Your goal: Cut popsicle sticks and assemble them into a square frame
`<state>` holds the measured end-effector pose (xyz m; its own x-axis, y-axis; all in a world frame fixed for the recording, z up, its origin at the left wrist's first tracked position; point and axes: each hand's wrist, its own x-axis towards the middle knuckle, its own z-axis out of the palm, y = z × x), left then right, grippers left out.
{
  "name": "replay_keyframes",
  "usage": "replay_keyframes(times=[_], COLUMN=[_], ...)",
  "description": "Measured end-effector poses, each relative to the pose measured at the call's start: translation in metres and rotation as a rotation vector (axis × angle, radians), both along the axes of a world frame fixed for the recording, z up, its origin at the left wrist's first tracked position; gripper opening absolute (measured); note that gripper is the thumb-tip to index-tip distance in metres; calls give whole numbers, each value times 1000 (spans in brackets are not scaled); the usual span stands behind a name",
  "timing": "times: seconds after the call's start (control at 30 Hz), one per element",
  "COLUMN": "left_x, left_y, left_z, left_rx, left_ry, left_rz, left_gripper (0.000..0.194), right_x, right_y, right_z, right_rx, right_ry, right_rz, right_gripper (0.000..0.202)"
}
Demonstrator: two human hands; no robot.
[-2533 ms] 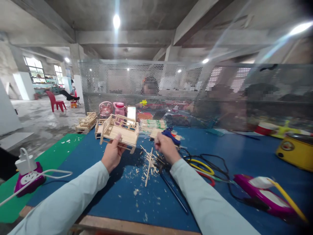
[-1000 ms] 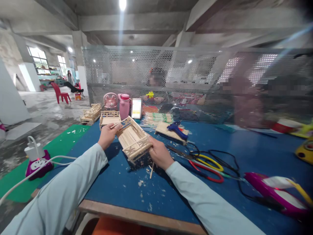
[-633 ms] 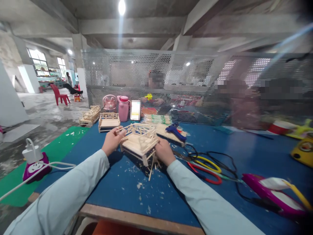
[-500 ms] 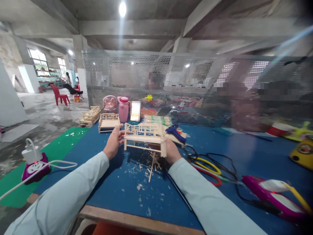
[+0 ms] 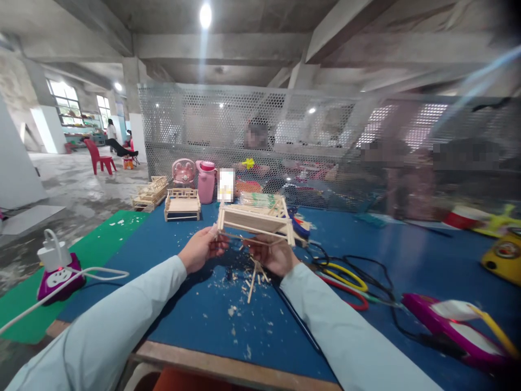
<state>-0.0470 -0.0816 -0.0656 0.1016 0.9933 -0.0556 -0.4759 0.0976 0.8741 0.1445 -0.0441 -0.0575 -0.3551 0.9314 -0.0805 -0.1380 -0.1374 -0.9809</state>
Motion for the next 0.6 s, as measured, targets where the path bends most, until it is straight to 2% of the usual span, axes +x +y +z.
replay_keyframes(times=[0.13,0.2,0.37,0.53,0.6], left_x=[-10,-18,-34,-31,-27], left_y=[10,17,28,25,21], left_z=[-2,-5,-15,-13,-9], left_rx=[-30,20,157,103,36], left_ry=[-43,-35,63,138,137], left_rz=[115,163,165,107,162], left_gripper=[5,11,25,24,23], right_x=[-7,-12,-16,-8,-5], right_y=[-10,-14,-11,-3,-1], right_z=[8,11,2,-5,-4], right_rx=[6,45,224,335,347], right_ry=[12,-38,-223,-349,-328], right_rz=[85,102,-25,-86,-122], right_gripper=[23,28,27,25,26])
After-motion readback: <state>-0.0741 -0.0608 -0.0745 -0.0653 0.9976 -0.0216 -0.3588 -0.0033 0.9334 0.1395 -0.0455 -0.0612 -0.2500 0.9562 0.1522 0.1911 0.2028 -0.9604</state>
